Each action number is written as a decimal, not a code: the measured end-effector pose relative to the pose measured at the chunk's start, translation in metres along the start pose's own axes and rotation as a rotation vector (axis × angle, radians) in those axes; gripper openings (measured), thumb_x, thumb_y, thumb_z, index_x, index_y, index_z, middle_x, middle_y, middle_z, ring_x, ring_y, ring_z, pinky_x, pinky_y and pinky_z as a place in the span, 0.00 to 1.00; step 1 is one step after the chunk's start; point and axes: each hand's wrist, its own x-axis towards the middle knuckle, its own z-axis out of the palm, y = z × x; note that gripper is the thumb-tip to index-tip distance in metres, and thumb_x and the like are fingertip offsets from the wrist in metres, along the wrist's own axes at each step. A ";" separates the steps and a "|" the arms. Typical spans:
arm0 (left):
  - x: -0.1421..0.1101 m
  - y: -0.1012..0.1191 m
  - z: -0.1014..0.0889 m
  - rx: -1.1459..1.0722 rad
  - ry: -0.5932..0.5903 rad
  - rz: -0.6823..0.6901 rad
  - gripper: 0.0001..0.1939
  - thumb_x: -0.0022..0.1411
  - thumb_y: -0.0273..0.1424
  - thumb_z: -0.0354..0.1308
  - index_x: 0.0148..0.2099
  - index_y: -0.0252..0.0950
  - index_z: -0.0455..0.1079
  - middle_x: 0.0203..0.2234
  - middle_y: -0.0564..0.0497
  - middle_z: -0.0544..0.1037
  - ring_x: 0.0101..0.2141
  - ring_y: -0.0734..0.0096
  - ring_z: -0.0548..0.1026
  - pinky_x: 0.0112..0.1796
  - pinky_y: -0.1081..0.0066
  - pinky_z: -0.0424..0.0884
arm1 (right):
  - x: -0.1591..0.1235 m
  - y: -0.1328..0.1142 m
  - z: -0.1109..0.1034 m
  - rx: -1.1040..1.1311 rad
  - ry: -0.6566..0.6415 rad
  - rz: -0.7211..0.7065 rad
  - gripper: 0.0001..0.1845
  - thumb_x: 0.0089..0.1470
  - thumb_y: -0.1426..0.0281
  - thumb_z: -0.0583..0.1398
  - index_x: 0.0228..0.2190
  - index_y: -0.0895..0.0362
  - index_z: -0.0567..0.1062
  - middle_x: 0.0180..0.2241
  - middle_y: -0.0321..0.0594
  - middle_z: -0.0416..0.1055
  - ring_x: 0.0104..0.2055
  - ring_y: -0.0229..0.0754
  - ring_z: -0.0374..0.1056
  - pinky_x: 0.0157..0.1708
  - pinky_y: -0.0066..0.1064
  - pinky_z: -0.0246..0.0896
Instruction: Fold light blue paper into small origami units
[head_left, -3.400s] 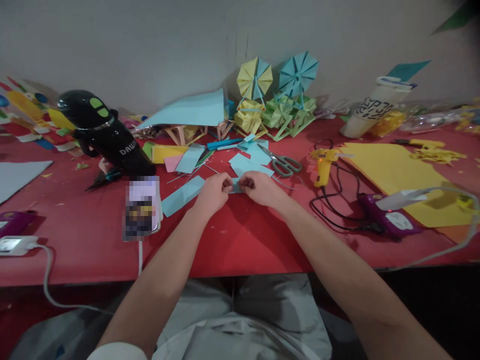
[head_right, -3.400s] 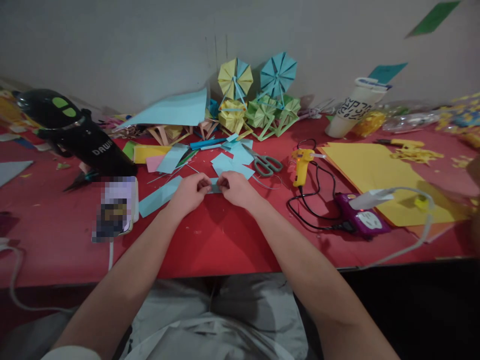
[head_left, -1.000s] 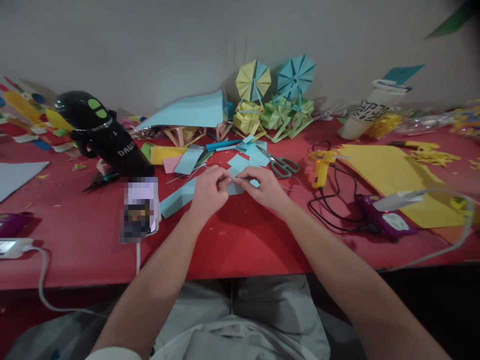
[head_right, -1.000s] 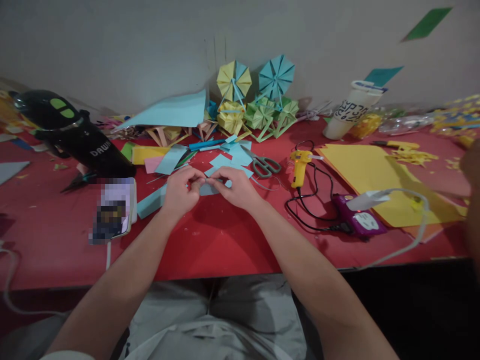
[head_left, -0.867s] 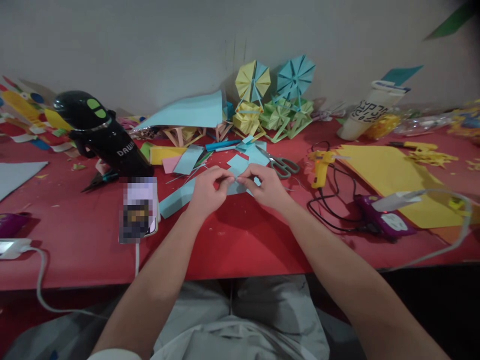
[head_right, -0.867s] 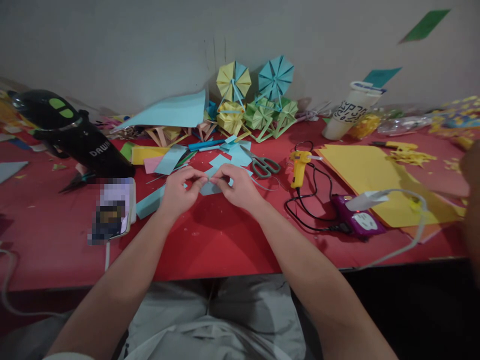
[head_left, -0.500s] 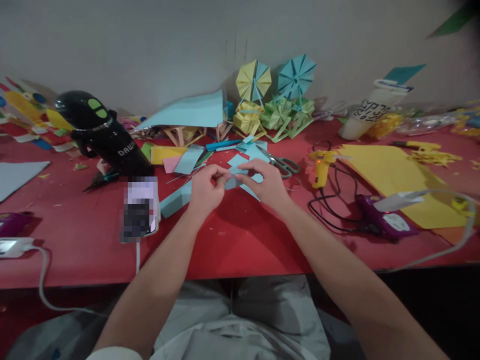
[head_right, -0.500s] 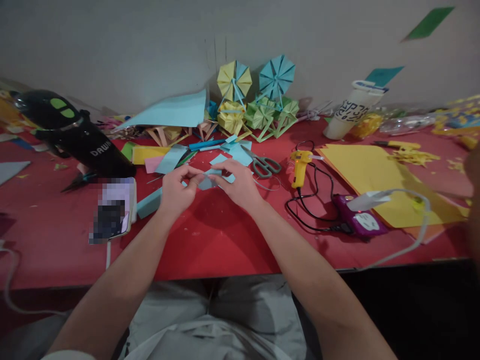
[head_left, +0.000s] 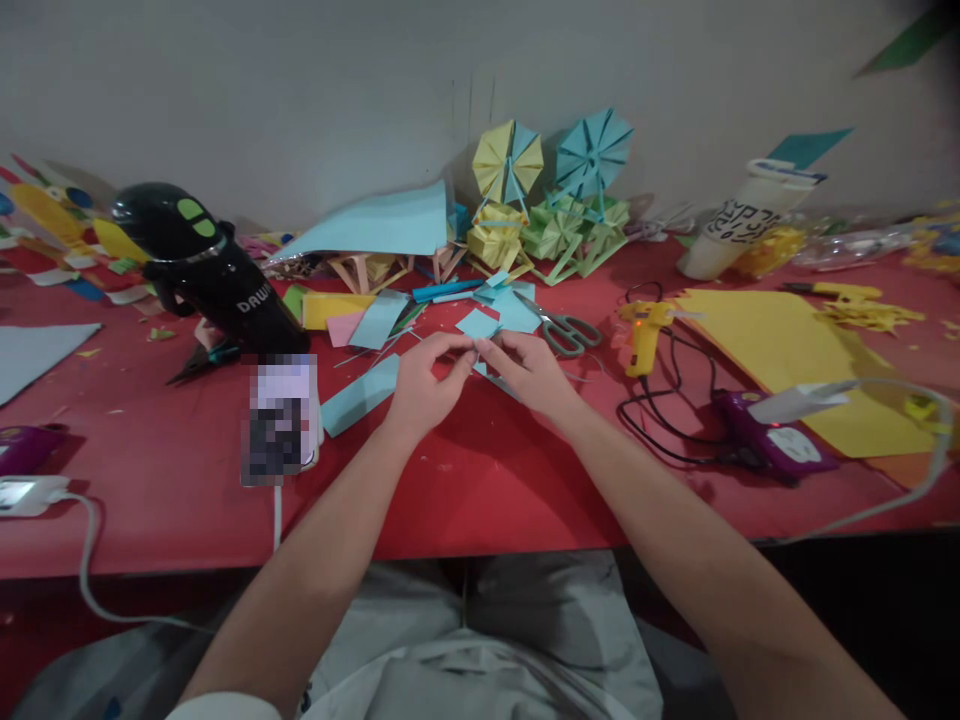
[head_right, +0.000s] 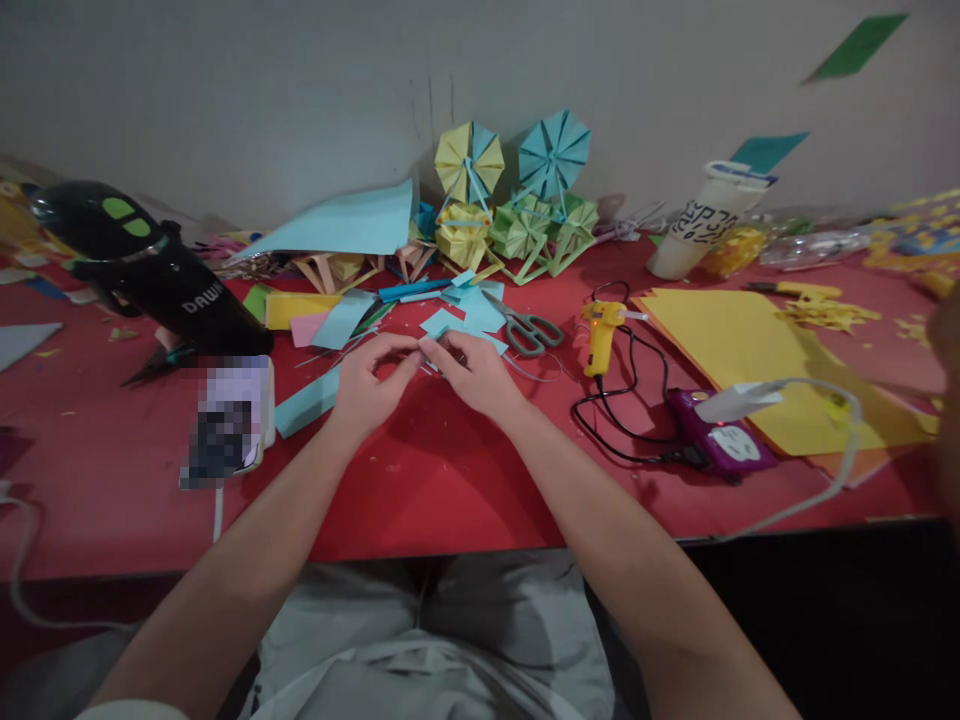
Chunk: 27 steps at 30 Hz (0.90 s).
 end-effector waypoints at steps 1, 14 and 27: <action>0.000 0.000 0.001 -0.038 -0.019 -0.030 0.06 0.61 0.31 0.59 0.39 0.37 0.74 0.36 0.48 0.81 0.37 0.69 0.77 0.42 0.68 0.74 | 0.000 0.001 0.000 -0.004 0.007 0.001 0.27 0.58 0.47 0.55 0.22 0.56 0.66 0.20 0.32 0.61 0.23 0.33 0.54 0.25 0.28 0.50; 0.003 -0.006 -0.001 -0.255 -0.084 -0.199 0.13 0.54 0.32 0.64 0.43 0.34 0.73 0.34 0.46 0.80 0.38 0.67 0.79 0.40 0.68 0.76 | -0.002 0.001 -0.008 -0.171 -0.101 -0.120 0.19 0.64 0.58 0.49 0.24 0.54 0.56 0.23 0.32 0.56 0.26 0.35 0.51 0.29 0.30 0.47; -0.004 -0.005 0.001 0.011 -0.136 0.019 0.18 0.59 0.29 0.58 0.53 0.36 0.71 0.41 0.46 0.79 0.38 0.68 0.77 0.43 0.68 0.74 | -0.004 -0.002 -0.009 -0.477 -0.064 -0.188 0.09 0.54 0.70 0.53 0.23 0.55 0.59 0.23 0.36 0.60 0.28 0.38 0.54 0.30 0.32 0.45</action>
